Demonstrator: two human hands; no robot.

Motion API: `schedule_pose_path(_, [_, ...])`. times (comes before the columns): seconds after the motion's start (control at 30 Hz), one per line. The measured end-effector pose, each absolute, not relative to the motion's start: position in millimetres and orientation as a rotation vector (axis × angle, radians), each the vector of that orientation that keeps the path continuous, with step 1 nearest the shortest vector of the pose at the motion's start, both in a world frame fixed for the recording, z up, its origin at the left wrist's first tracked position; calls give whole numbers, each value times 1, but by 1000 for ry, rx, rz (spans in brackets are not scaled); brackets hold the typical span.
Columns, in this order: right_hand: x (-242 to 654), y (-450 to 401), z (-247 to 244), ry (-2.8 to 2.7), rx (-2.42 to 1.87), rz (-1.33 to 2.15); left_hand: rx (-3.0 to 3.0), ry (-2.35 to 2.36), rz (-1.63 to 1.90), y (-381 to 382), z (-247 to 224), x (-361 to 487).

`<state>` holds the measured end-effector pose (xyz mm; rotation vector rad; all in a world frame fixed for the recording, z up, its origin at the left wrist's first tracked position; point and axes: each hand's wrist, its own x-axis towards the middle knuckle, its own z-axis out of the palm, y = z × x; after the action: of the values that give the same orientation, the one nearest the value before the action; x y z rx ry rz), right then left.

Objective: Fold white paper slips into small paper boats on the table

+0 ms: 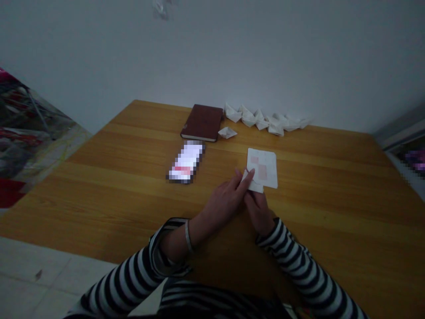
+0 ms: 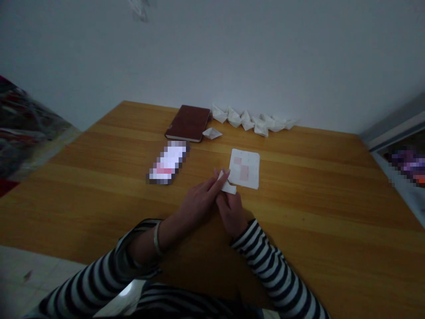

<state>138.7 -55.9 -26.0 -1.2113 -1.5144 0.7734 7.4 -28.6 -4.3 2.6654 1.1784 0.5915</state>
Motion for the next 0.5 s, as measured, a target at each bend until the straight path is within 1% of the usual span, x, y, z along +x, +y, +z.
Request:
schedule_pose_path(0.1, [137, -57, -26, -1504, -1225, 781, 2662, 1210, 587, -28, -4, 7])
schedule_pose_path(0.3, [139, -55, -30, -1431, -1373, 576, 2701, 1230, 500, -28, -4, 8])
schedule_pose_path(0.37, [141, -53, -30, -1395, -1400, 568, 2686, 1208, 482, -29, -4, 10])
schedule_pose_path(0.5, [143, -53, -30, -1453, -1411, 583, 2494, 1211, 513, -28, -5, 10])
